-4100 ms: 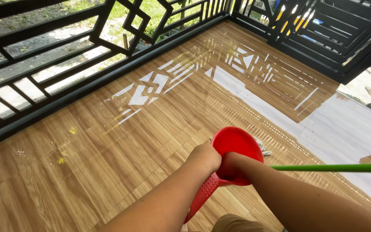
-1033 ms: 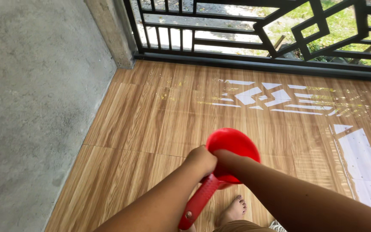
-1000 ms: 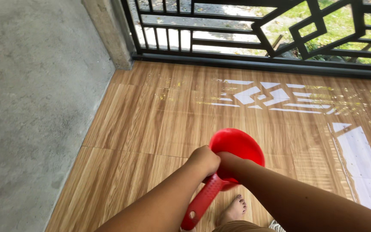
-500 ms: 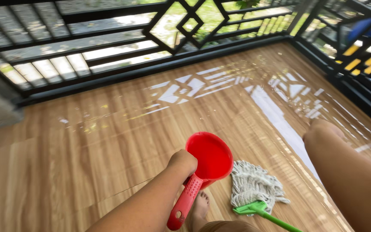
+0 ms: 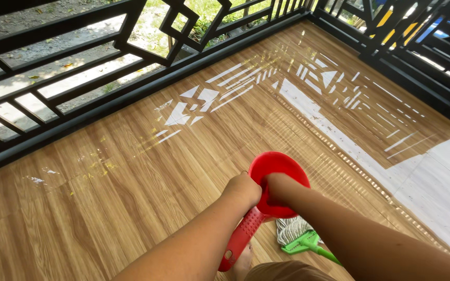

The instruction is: The person pours water from a red dipper onto the floor tiles and then mops the surface using a green mop.

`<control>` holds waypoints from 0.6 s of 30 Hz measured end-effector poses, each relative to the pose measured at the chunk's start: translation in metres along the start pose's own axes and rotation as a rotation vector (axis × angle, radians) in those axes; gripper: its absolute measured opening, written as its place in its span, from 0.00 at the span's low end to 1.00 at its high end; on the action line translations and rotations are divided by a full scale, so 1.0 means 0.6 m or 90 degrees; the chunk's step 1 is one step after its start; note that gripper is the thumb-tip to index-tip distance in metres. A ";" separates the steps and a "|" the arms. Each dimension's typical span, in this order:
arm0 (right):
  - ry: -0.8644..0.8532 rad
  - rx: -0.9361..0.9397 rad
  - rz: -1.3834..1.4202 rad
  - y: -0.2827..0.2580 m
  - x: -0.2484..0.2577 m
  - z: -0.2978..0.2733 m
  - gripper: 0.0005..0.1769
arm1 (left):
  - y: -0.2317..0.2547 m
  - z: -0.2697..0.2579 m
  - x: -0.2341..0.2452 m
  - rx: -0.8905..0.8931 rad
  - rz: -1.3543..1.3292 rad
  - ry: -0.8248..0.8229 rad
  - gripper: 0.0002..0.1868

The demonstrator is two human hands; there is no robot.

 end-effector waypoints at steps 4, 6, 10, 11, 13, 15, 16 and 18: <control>-0.074 -0.042 0.133 0.040 0.003 0.034 0.17 | 0.020 0.014 0.003 -0.014 0.054 -0.037 0.25; -0.092 -0.060 0.185 0.062 0.013 0.037 0.19 | 0.028 0.027 0.008 -0.003 0.053 -0.046 0.26; -0.075 -0.005 0.524 0.073 0.091 0.026 0.23 | 0.055 0.048 0.010 0.027 0.044 -0.073 0.26; -0.063 -0.009 0.530 0.064 0.105 0.030 0.23 | 0.070 0.054 0.011 0.017 0.046 -0.081 0.26; -0.013 -0.022 0.501 0.067 0.115 0.015 0.21 | 0.096 0.053 0.007 -0.048 0.025 -0.074 0.30; 0.004 -0.046 0.446 0.053 0.109 0.010 0.19 | 0.120 0.058 0.002 -0.045 0.034 -0.097 0.29; 0.009 -0.058 0.419 0.047 0.111 0.006 0.18 | 0.130 0.065 0.001 -0.045 0.039 -0.113 0.27; 0.007 -0.085 0.374 0.041 0.107 -0.003 0.16 | 0.132 0.083 0.002 -0.053 0.068 -0.155 0.26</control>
Point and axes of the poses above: each hand's wrist, its own z-axis towards the middle knuckle, its own x-axis out of the back of the hand, y = z × x, the point moved 4 cm from there along z, towards the middle knuckle, and after that the axes turned 7 degrees about -x, right-handed, at the moved point
